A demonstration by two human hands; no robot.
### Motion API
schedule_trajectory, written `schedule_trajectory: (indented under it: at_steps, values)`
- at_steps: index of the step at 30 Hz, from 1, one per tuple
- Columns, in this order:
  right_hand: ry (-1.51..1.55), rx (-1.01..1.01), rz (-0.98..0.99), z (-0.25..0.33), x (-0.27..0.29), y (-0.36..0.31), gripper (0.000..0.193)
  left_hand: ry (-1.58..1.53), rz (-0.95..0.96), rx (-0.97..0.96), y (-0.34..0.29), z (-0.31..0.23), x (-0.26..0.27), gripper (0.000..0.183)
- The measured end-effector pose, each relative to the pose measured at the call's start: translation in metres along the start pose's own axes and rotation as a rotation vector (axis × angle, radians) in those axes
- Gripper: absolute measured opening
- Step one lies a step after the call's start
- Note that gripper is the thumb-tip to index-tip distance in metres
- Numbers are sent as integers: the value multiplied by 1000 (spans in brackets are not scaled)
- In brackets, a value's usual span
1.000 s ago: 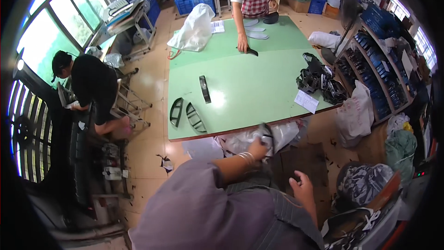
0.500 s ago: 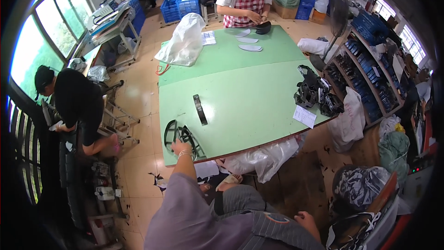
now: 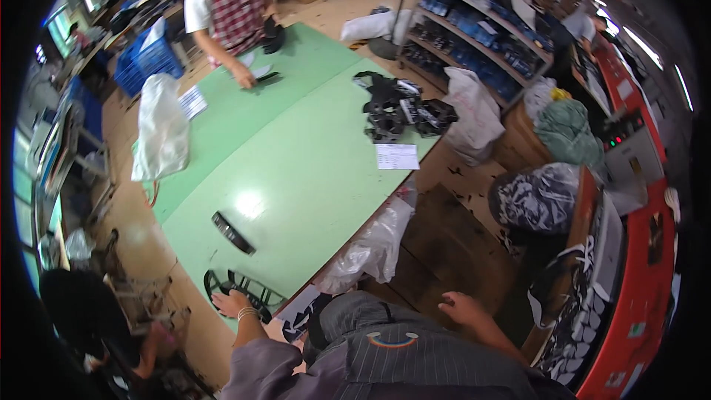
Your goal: Use an industrial hydraulic press to cut shoe components from a sheet of material using metal dies.
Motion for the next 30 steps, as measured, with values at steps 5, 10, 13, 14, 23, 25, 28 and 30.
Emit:
schedule_trajectory:
  at_steps: [5, 10, 13, 14, 23, 25, 28, 30]
  values:
    - [5, -77, -7, -33, -29, -14, 52, -13, 75, -138, 24, -99, -7, 72]
    - [38, -202, 63, -49, -60, -35, 51, -277, 152, 5, 38, -154, -55, 68]
    - [103, -214, 82, -52, -73, -44, 52, -609, 146, 110, 47, -158, -79, 59]
    - [127, -249, 64, -58, -78, -48, 51, -537, 172, 78, 48, -165, -80, 60]
    - [213, -206, -139, -38, -23, -84, 52, -806, 519, -208, -15, -262, -107, 59]
    - [342, -153, -282, -47, 15, -86, 51, -1037, 1026, -183, -76, -307, -137, 38]
    - [431, 119, -403, -27, 80, -94, 50, -697, 1064, -722, -153, -387, -146, 30]
    - [402, 127, -564, -45, 135, -138, 48, -598, 1190, -1017, -287, -444, -150, 31]
Point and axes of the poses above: each hand's wrist, its own y-axis towards the middle knuckle, its own x-axis out of the back of the hand, z = x × y, the point moved 10 cm from there along y, towards the middle knuckle, and after that the axes turned 2 degrees about z, right-handed, at the moved point
